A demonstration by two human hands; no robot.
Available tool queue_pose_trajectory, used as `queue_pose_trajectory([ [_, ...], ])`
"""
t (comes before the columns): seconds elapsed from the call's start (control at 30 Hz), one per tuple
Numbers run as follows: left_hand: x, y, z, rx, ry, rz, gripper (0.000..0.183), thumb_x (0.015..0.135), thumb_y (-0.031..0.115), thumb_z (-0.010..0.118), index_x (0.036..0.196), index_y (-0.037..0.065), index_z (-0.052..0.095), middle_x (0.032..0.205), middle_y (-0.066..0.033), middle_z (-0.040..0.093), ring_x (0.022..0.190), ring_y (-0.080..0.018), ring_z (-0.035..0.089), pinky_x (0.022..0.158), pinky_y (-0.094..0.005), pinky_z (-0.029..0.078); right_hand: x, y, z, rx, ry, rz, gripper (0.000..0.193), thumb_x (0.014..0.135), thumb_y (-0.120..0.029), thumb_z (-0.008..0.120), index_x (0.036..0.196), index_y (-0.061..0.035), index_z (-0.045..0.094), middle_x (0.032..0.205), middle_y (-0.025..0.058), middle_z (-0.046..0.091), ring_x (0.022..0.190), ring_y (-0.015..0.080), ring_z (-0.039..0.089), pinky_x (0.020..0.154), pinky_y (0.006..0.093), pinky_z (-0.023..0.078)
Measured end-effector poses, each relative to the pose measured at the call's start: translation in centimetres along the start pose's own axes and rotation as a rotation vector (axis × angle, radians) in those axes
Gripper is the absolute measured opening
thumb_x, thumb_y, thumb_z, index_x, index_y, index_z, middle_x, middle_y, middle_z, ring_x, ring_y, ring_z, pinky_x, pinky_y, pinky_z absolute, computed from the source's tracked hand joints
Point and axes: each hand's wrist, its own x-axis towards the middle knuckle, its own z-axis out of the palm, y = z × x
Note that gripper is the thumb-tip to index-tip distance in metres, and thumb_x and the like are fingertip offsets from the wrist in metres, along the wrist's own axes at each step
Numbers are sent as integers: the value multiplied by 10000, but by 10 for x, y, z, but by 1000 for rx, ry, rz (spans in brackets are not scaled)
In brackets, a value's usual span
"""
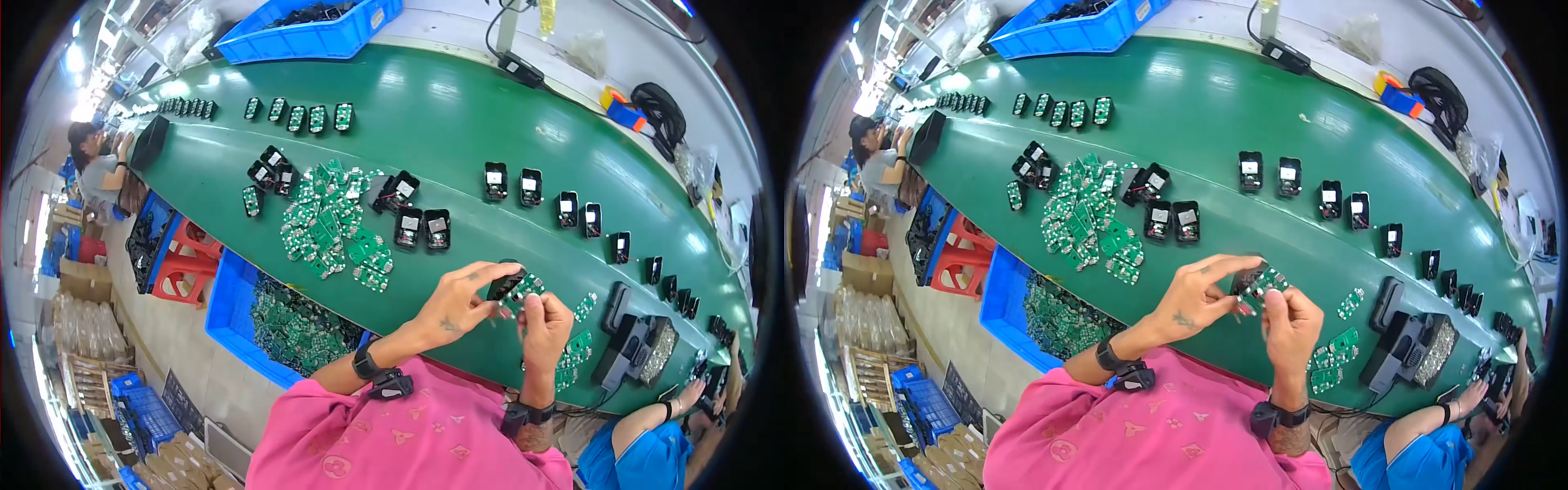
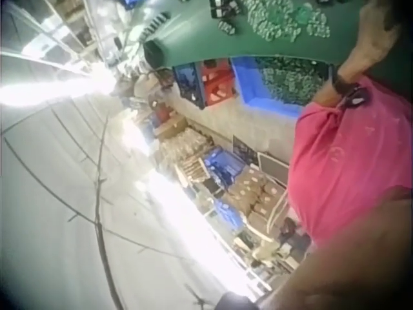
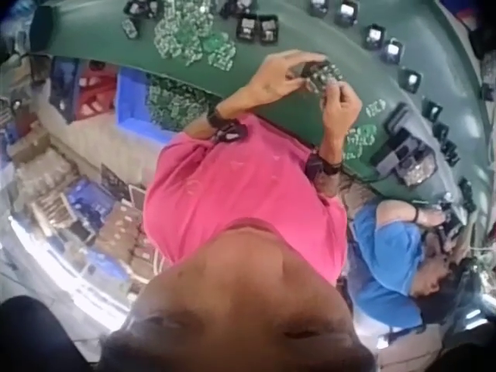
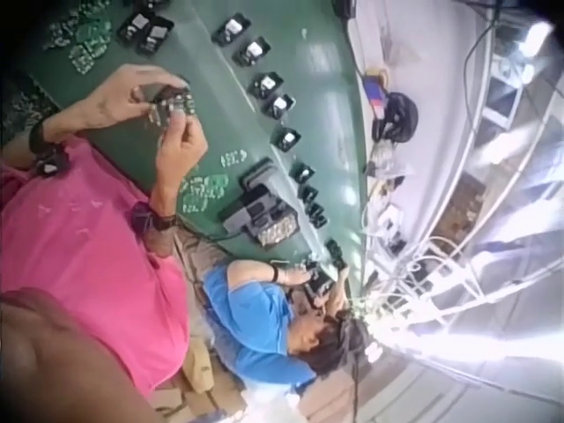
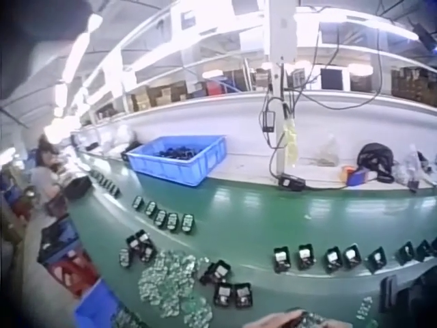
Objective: Assembling circuit boards into small black plastic cases on a factory production line.
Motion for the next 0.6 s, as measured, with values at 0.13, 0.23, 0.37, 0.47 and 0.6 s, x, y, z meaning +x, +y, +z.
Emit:
queue_pose_trajectory([
  [0.13, -5, 2, 5, -33, -22, -58, 554, 830, -22, 699, 1361, 77, 574, 1288, -138, 589, 760, -157, 727, 609, -253, 576, 13, -13, -14, -373, -268, -200, 266, 915, -111, 673, 720, 24, 552, 629, 69, 530, 538, 146, 500, 500, 298, 368],
  [0.23, -2, -6, 10, -67, 26, 23, 503, 851, -32, 668, 1338, 72, 597, 1271, -135, 601, 759, -155, 720, 599, -259, 566, 11, -38, -5, -525, -260, -206, 203, 892, -108, 674, 766, 31, 595, 639, 120, 538, 554, 235, 522, 544, 335, 400],
  [0.37, 4, -20, 19, 240, 227, 351, 493, 845, -81, 621, 1314, 69, 618, 1209, -152, 659, 776, -177, 721, 628, -273, 572, 5, -48, 12, -535, -139, -282, 144, 897, -103, 664, 818, 15, 642, 651, 129, 571, 561, 265, 547, 547, 348, 420],
  [0.47, 1, -10, 17, 222, 228, 269, 502, 836, -85, 589, 1310, 78, 602, 1183, -193, 663, 987, -334, 690, 806, -373, 571, 2, -50, 19, -539, -101, -207, 133, 899, -103, 670, 818, 0, 645, 650, 134, 577, 551, 288, 551, 544, 365, 427],
  [0.6, -3, -2, 9, 82, 186, 58, 486, 869, -99, 546, 1327, 58, 591, 1155, -154, 690, 925, -214, 712, 701, -301, 579, 8, -35, 21, -549, -24, -300, 212, 915, -124, 665, 774, 27, 617, 599, 97, 551, 504, 175, 502, 490, 322, 361],
])
